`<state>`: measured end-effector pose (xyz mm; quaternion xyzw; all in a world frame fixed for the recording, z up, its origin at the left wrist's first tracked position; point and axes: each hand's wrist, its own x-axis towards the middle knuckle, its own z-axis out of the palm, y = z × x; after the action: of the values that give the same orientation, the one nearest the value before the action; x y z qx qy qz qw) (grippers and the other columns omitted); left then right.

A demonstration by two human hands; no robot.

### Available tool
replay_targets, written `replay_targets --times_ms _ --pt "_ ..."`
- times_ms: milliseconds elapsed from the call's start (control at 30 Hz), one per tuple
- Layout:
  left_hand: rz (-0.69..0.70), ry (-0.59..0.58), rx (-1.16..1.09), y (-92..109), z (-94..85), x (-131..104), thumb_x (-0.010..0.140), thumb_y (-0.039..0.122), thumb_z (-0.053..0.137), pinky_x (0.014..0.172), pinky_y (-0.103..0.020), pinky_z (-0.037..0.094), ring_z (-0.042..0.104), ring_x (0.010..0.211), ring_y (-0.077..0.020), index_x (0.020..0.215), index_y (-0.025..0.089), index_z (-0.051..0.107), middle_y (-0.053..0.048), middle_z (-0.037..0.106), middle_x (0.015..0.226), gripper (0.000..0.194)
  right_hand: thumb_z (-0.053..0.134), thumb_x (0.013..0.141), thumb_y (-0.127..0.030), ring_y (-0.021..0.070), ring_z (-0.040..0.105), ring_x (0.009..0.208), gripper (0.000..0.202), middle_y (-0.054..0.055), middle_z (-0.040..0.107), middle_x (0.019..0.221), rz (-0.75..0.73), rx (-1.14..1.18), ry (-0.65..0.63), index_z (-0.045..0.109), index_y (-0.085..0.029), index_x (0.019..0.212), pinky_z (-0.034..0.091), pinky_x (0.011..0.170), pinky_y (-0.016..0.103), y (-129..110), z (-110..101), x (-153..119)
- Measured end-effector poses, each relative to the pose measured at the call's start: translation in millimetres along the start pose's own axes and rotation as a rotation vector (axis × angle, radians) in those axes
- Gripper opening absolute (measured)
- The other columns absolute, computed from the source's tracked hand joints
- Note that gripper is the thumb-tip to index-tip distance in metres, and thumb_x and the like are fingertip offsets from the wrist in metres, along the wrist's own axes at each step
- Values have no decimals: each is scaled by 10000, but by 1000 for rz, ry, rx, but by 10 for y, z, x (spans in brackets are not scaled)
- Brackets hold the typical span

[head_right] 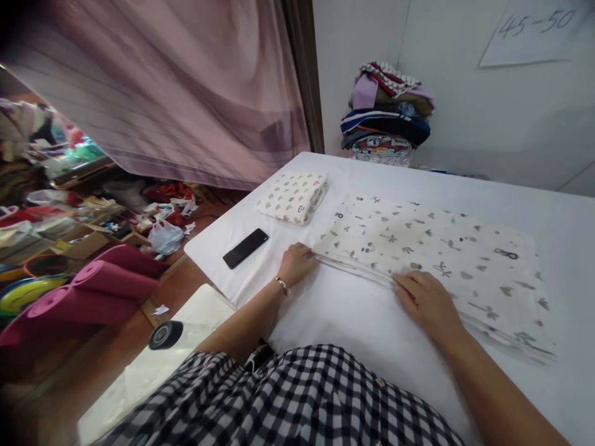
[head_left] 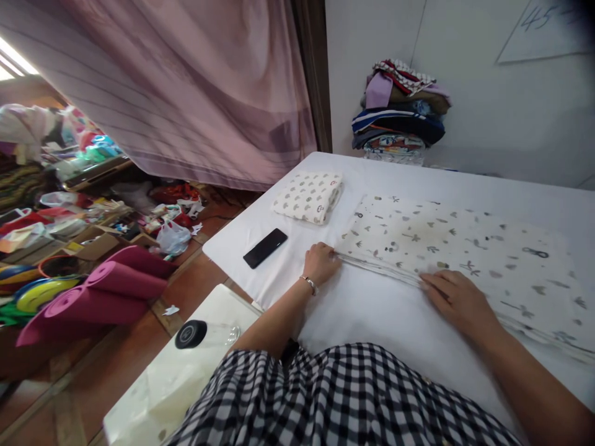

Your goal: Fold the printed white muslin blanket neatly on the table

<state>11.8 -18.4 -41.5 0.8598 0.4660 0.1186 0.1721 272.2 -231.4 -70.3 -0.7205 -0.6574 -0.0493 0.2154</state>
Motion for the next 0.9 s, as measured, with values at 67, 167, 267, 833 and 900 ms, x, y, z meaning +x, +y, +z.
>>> replay_targets --times_ms 67,167,267,833,900 --pt "14 16 15 48 50 17 736 310 618 804 -344 408 533 941 -230 825 177 662 -71 617 966 166 381 928 -405 216 562 861 379 82 619 941 -18 -4 -21 647 -233 1136 459 746 347 5 -1 6" --pt "40 36 4 74 97 57 744 249 595 778 -317 413 541 878 -204 752 166 617 -65 615 894 86 376 930 -403 212 560 842 384 86 613 931 -35 -5 -58 656 -231 1129 456 729 346 8 -12 17" --pt "14 26 -99 58 88 73 747 201 573 707 -277 415 550 773 -169 749 172 591 -34 614 793 34 372 932 -397 213 554 832 384 91 610 920 -36 -12 -81 679 -218 1075 446 710 341 -1 -30 26" --pt "-147 -76 -507 -53 40 129 684 144 614 673 -236 441 578 706 -121 959 188 590 16 647 777 279 368 931 -386 202 552 828 380 80 608 911 -20 14 -81 690 -237 1069 453 697 330 20 5 4" --pt "-154 -98 -570 -67 56 129 689 147 612 679 -234 445 579 715 -119 987 176 592 5 649 803 300 371 927 -387 204 556 829 376 80 610 914 -12 18 -81 690 -239 1063 454 689 331 17 1 7"
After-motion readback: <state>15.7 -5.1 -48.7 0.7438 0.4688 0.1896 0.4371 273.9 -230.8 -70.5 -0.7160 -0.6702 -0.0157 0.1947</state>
